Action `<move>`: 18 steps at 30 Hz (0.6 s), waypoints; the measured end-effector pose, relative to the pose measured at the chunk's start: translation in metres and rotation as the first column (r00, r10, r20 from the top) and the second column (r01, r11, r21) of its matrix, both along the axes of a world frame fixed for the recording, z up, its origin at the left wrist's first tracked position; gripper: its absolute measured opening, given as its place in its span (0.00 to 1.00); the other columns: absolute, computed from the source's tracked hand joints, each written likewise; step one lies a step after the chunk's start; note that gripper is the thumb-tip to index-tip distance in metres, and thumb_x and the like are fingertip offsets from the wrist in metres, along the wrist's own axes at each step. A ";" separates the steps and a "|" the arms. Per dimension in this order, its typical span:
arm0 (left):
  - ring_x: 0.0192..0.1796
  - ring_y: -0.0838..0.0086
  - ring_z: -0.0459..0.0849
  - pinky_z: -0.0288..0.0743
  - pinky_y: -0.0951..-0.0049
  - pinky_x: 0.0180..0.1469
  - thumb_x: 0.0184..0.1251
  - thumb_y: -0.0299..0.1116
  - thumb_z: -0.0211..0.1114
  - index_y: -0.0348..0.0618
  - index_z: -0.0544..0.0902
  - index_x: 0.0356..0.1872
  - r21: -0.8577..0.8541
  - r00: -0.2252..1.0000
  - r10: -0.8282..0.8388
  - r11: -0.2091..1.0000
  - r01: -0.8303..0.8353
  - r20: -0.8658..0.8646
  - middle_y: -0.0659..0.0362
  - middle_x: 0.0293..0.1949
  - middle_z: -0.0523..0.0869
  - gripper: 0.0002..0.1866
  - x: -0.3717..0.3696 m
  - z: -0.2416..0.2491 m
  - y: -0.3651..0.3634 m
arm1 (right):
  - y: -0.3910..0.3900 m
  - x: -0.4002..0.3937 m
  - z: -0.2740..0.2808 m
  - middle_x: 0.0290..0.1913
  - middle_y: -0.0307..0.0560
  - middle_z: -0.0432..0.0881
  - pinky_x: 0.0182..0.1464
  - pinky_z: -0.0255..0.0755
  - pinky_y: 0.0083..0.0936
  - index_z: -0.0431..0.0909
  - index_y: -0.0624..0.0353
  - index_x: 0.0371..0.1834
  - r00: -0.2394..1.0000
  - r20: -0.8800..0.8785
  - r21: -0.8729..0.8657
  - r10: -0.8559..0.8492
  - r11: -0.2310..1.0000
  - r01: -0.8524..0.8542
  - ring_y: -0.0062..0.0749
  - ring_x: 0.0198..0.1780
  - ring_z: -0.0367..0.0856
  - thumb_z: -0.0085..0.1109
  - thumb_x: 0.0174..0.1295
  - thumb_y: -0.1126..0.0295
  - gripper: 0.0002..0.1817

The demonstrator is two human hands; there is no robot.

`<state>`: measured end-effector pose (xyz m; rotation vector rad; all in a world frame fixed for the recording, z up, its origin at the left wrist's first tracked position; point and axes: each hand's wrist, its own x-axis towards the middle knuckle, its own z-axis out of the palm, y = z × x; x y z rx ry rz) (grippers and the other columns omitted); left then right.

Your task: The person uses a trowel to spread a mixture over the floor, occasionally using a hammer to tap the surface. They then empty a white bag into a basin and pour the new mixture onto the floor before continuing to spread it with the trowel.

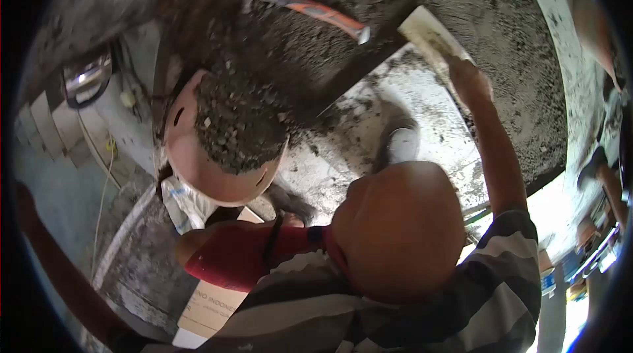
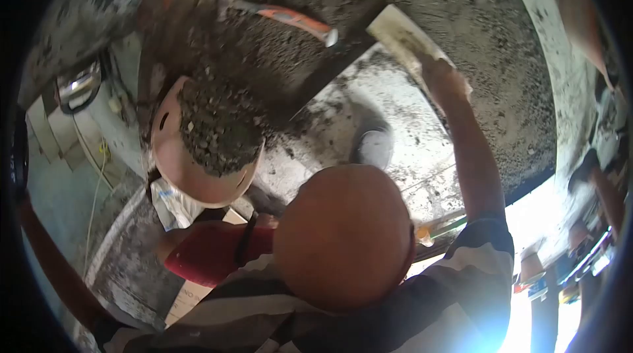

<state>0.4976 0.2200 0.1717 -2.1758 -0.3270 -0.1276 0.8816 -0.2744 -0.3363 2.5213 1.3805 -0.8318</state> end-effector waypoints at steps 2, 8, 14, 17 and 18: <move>0.66 0.48 0.64 0.57 0.49 0.66 0.74 0.46 0.45 0.37 0.65 0.67 -0.028 0.998 0.024 0.999 -0.026 -0.063 0.40 0.65 0.64 0.28 -0.056 -0.009 -0.011 | -0.004 0.003 -0.022 0.43 0.49 0.83 0.39 0.78 0.45 0.75 0.51 0.47 0.998 0.045 0.208 0.034 0.977 -0.043 0.49 0.41 0.82 0.38 0.73 0.60 0.14; 0.64 0.52 0.70 0.58 0.55 0.68 0.76 0.40 0.48 0.37 0.70 0.65 -0.291 0.975 0.224 0.933 -0.213 0.005 0.43 0.64 0.72 0.23 -0.166 -0.035 -0.066 | 0.024 0.021 -0.004 0.36 0.56 0.81 0.36 0.72 0.46 0.76 0.54 0.50 0.996 0.054 0.278 0.068 0.957 -0.080 0.52 0.33 0.81 0.44 0.71 0.60 0.15; 0.73 0.52 0.61 0.54 0.51 0.70 0.77 0.49 0.42 0.44 0.72 0.65 -0.290 0.926 0.367 0.881 -0.375 -0.083 0.48 0.70 0.66 0.26 -0.281 -0.060 -0.104 | 0.150 -0.044 0.062 0.47 0.49 0.81 0.40 0.80 0.35 0.76 0.49 0.52 0.959 0.059 0.479 0.278 0.835 -0.272 0.39 0.41 0.83 0.51 0.64 0.70 0.14; 0.70 0.53 0.66 0.55 0.57 0.72 0.75 0.45 0.47 0.42 0.72 0.65 -0.426 0.797 0.585 0.690 -0.585 -0.147 0.47 0.66 0.72 0.24 -0.343 -0.088 -0.134 | 0.226 -0.111 0.109 0.53 0.53 0.80 0.50 0.80 0.36 0.72 0.48 0.59 0.836 -0.265 0.566 0.480 0.779 -0.268 0.42 0.47 0.83 0.53 0.63 0.73 0.20; 0.70 0.52 0.66 0.56 0.57 0.71 0.76 0.45 0.48 0.41 0.71 0.64 -0.587 0.717 0.670 0.508 -0.631 -0.191 0.46 0.66 0.71 0.24 -0.362 -0.099 -0.147 | 0.245 -0.122 0.110 0.56 0.53 0.79 0.52 0.79 0.38 0.71 0.50 0.59 0.792 -0.347 0.478 0.502 0.821 -0.311 0.43 0.48 0.83 0.53 0.64 0.71 0.19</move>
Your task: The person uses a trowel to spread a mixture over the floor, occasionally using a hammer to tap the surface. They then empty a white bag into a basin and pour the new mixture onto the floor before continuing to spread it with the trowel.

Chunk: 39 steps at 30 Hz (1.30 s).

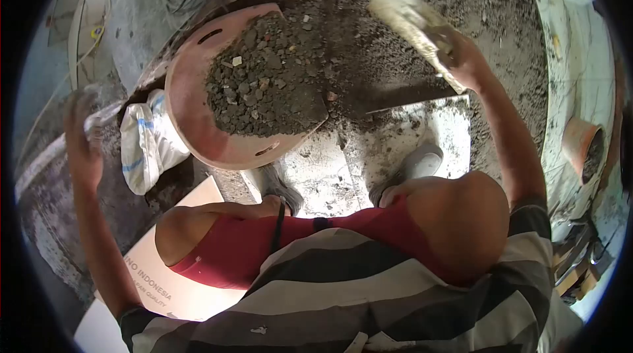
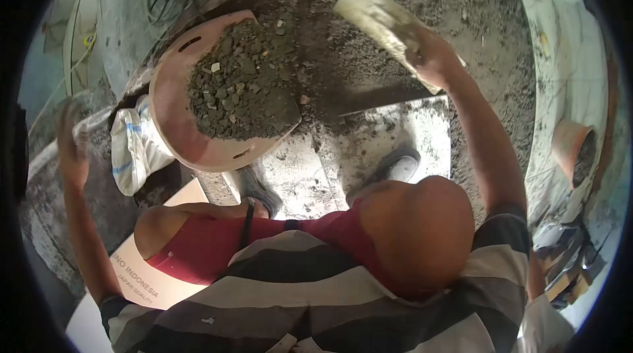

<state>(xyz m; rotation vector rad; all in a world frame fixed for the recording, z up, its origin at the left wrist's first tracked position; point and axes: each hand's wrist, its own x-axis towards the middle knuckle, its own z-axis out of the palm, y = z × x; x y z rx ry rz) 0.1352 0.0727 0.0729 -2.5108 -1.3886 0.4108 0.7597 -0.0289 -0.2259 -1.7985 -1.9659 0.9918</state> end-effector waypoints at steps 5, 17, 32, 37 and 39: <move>0.65 0.57 0.73 0.63 0.65 0.67 0.71 0.32 0.59 0.40 0.71 0.64 -0.565 0.814 0.562 0.723 -0.397 0.147 0.47 0.62 0.75 0.22 -0.058 -0.074 -0.061 | 0.065 -0.066 0.016 0.55 0.56 0.78 0.51 0.77 0.42 0.70 0.55 0.58 0.971 0.086 -0.223 0.224 0.954 -0.201 0.49 0.46 0.83 0.51 0.68 0.65 0.17; 0.55 0.62 0.79 0.74 0.64 0.61 0.64 0.31 0.65 0.36 0.61 0.68 -0.957 -0.315 0.910 0.219 -0.191 0.271 0.50 0.61 0.73 0.34 -0.096 -0.295 -0.137 | -0.022 -0.241 -0.087 0.42 0.68 0.79 0.46 0.71 0.52 0.72 0.56 0.46 0.925 0.215 -0.102 -0.313 0.935 0.340 0.63 0.44 0.79 0.49 0.67 0.64 0.10; 0.58 0.63 0.76 0.75 0.64 0.58 0.54 0.20 0.55 0.32 0.63 0.66 -0.945 -0.481 0.813 0.286 -0.160 0.327 0.51 0.59 0.72 0.32 -0.090 -0.298 -0.137 | -0.004 -0.372 -0.061 0.38 0.63 0.80 0.42 0.75 0.46 0.71 0.57 0.47 0.967 0.156 -0.166 -0.201 0.960 0.226 0.58 0.42 0.81 0.50 0.66 0.67 0.10; 0.55 0.62 0.77 0.75 0.58 0.58 0.57 0.22 0.55 0.37 0.63 0.66 -0.941 -0.546 0.769 0.236 -0.242 0.333 0.52 0.57 0.74 0.32 -0.098 -0.297 -0.156 | -0.012 -0.381 -0.032 0.37 0.58 0.81 0.40 0.77 0.46 0.73 0.58 0.46 0.983 0.178 -0.173 0.046 0.985 -0.015 0.51 0.41 0.83 0.48 0.67 0.68 0.09; 0.53 0.61 0.77 0.77 0.56 0.56 0.57 0.23 0.55 0.39 0.63 0.67 -0.957 -0.606 0.742 0.201 -0.209 0.288 0.52 0.56 0.73 0.32 -0.124 -0.312 -0.171 | 0.006 -0.352 -0.040 0.35 0.57 0.81 0.40 0.77 0.45 0.73 0.59 0.47 0.966 0.260 -0.148 0.008 0.988 0.031 0.50 0.40 0.84 0.46 0.68 0.67 0.10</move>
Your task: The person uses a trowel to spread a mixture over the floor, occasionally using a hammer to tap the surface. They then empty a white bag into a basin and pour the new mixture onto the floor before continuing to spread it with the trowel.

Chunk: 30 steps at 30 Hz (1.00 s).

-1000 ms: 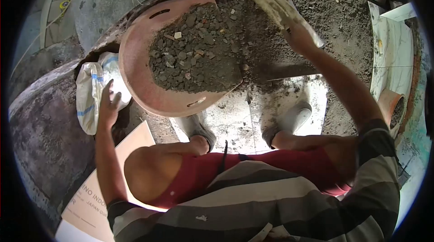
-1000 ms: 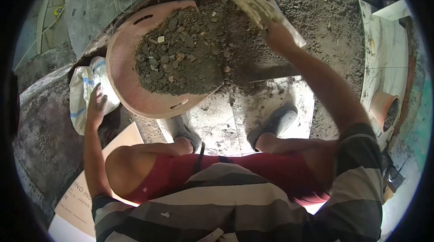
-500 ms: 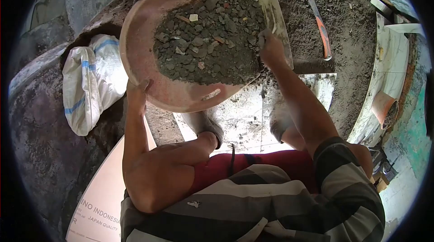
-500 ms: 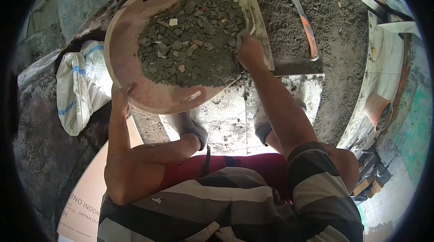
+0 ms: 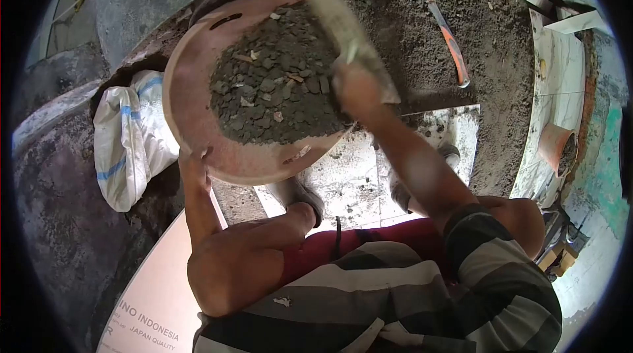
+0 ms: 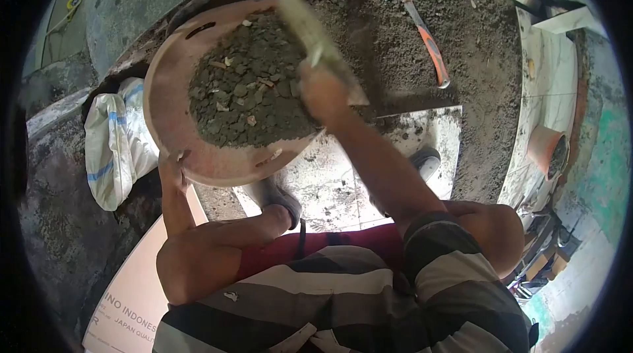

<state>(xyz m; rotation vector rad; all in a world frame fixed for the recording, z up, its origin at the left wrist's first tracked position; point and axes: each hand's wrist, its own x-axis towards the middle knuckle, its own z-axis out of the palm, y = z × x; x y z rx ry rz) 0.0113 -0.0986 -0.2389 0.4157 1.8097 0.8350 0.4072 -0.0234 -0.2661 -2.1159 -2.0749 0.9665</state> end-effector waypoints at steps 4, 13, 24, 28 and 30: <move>0.50 0.59 0.78 0.78 0.54 0.52 0.58 0.26 0.57 0.41 0.62 0.67 0.006 0.997 0.072 0.997 -0.072 0.007 0.51 0.55 0.73 0.32 -0.005 0.006 -0.012 | 0.020 0.046 -0.045 0.34 0.60 0.81 0.42 0.76 0.47 0.72 0.59 0.47 0.960 -0.049 -0.026 -0.275 0.961 0.274 0.53 0.40 0.83 0.44 0.68 0.67 0.11; 0.53 0.65 0.76 0.75 0.65 0.55 0.55 0.21 0.58 0.36 0.67 0.64 0.031 1.000 0.016 0.999 -0.016 -0.005 0.55 0.56 0.74 0.31 -0.008 -0.003 -0.007 | -0.035 -0.040 -0.018 0.37 0.63 0.78 0.40 0.77 0.47 0.68 0.59 0.43 0.991 -0.127 0.071 -0.036 0.996 0.046 0.58 0.38 0.82 0.50 0.63 0.71 0.08; 0.60 0.63 0.75 0.68 0.62 0.63 0.63 0.28 0.61 0.36 0.59 0.70 0.004 0.997 0.005 1.000 -0.004 -0.077 0.51 0.64 0.68 0.34 -0.002 0.008 0.006 | 0.008 0.019 -0.001 0.40 0.53 0.81 0.48 0.76 0.37 0.79 0.54 0.50 0.983 -0.124 0.117 0.134 0.986 -0.120 0.40 0.39 0.81 0.57 0.62 0.70 0.13; 0.62 0.53 0.74 0.64 0.58 0.66 0.62 0.32 0.64 0.36 0.63 0.68 0.024 0.352 -0.145 0.901 0.433 -0.925 0.43 0.60 0.74 0.34 -0.002 0.016 0.047 | 0.033 0.060 0.006 0.44 0.57 0.81 0.50 0.74 0.43 0.73 0.53 0.58 0.985 0.128 0.036 -0.119 0.993 0.115 0.46 0.45 0.80 0.55 0.64 0.66 0.19; 0.63 0.49 0.72 0.63 0.57 0.67 0.60 0.33 0.66 0.37 0.69 0.64 0.094 0.301 -0.131 0.771 0.630 -0.944 0.42 0.58 0.76 0.31 0.000 0.030 0.085 | 0.020 0.074 -0.010 0.46 0.61 0.80 0.51 0.72 0.49 0.68 0.57 0.61 0.947 0.291 0.388 -0.136 0.921 0.013 0.50 0.48 0.80 0.54 0.66 0.62 0.22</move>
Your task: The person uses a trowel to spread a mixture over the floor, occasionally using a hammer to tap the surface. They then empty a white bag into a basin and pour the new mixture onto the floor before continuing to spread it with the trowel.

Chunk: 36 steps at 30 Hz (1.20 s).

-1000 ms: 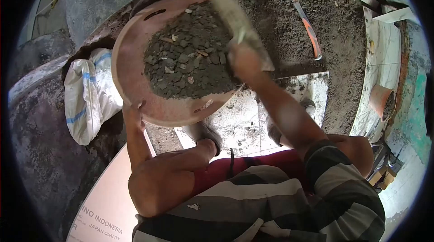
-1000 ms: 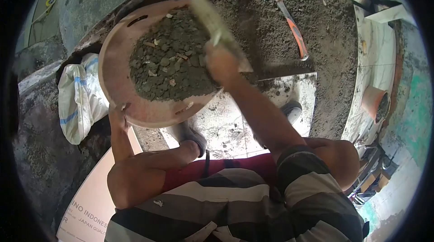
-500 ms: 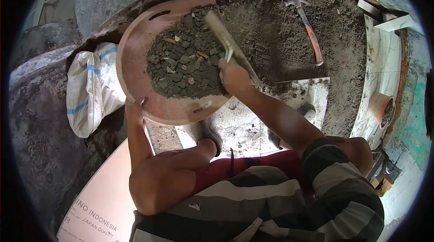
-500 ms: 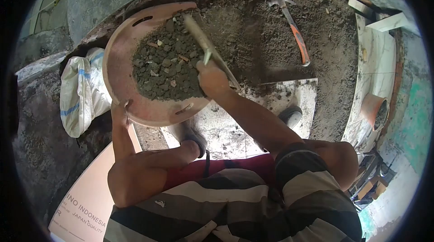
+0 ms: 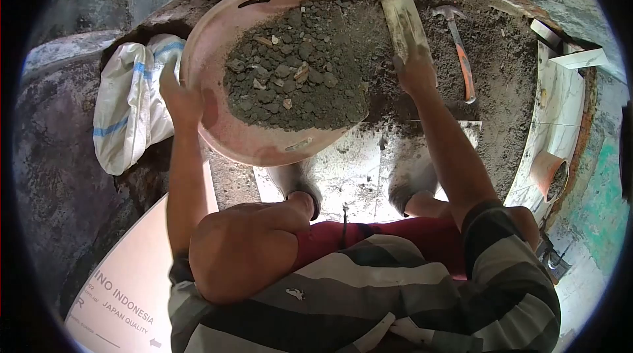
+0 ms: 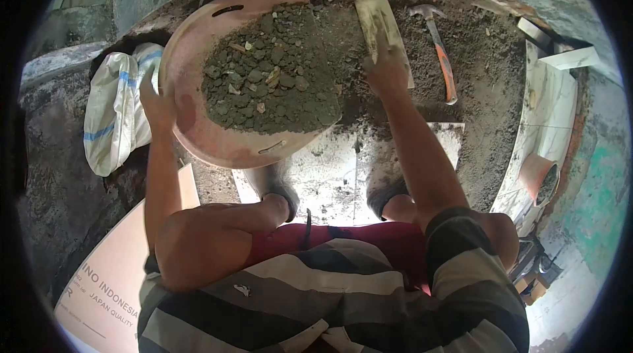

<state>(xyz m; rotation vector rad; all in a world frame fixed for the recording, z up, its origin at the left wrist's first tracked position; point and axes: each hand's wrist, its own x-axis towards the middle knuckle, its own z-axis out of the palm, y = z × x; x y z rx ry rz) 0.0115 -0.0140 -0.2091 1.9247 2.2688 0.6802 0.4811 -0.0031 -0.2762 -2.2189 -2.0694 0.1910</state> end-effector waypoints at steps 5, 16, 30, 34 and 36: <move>0.62 0.49 0.73 0.64 0.57 0.66 0.60 0.32 0.64 0.39 0.74 0.59 -0.085 0.903 -0.420 0.907 0.413 -0.093 0.42 0.57 0.76 0.24 0.011 -0.012 0.109 | -0.086 -0.012 -0.033 0.42 0.66 0.80 0.51 0.71 0.49 0.73 0.65 0.51 0.958 -0.170 -0.326 -0.231 0.931 0.166 0.58 0.49 0.79 0.52 0.66 0.55 0.22; 0.41 0.49 0.84 0.76 0.54 0.46 0.53 0.45 0.73 0.40 0.78 0.44 -0.321 0.973 -0.120 0.946 0.052 -0.195 0.46 0.36 0.86 0.24 0.060 -0.026 0.148 | -0.186 -0.156 -0.027 0.44 0.42 0.81 0.45 0.78 0.28 0.72 0.56 0.52 -0.351 -0.330 -0.913 -0.876 0.391 -0.118 0.30 0.43 0.81 0.57 0.67 0.65 0.14; 0.33 0.62 0.82 0.75 0.64 0.39 0.52 0.40 0.73 0.36 0.79 0.36 -0.326 0.964 0.106 0.945 -0.022 0.244 0.51 0.28 0.83 0.19 0.057 0.029 0.022 | -0.154 -0.085 0.048 0.38 0.51 0.80 0.40 0.75 0.29 0.73 0.67 0.46 0.269 -0.738 -0.477 -0.619 0.760 0.441 0.32 0.39 0.80 0.55 0.56 0.77 0.14; 0.27 0.71 0.78 0.72 0.68 0.32 0.54 0.35 0.69 0.34 0.77 0.34 -0.361 0.781 0.207 0.932 0.025 0.590 0.57 0.23 0.79 0.15 0.055 0.024 -0.007 | -0.129 -0.049 0.075 0.34 0.48 0.79 0.38 0.74 0.29 0.72 0.65 0.41 0.276 -0.835 -0.295 -0.476 0.810 0.507 0.30 0.35 0.79 0.53 0.56 0.74 0.10; 0.23 0.75 0.76 0.70 0.72 0.26 0.57 0.32 0.67 0.34 0.76 0.33 -0.431 0.522 0.352 0.902 0.034 0.777 0.59 0.22 0.78 0.12 0.070 0.026 -0.020 | -0.113 -0.034 0.083 0.31 0.47 0.78 0.36 0.74 0.29 0.72 0.65 0.38 0.432 -0.794 -0.164 -0.427 0.835 0.525 0.30 0.33 0.78 0.52 0.56 0.74 0.08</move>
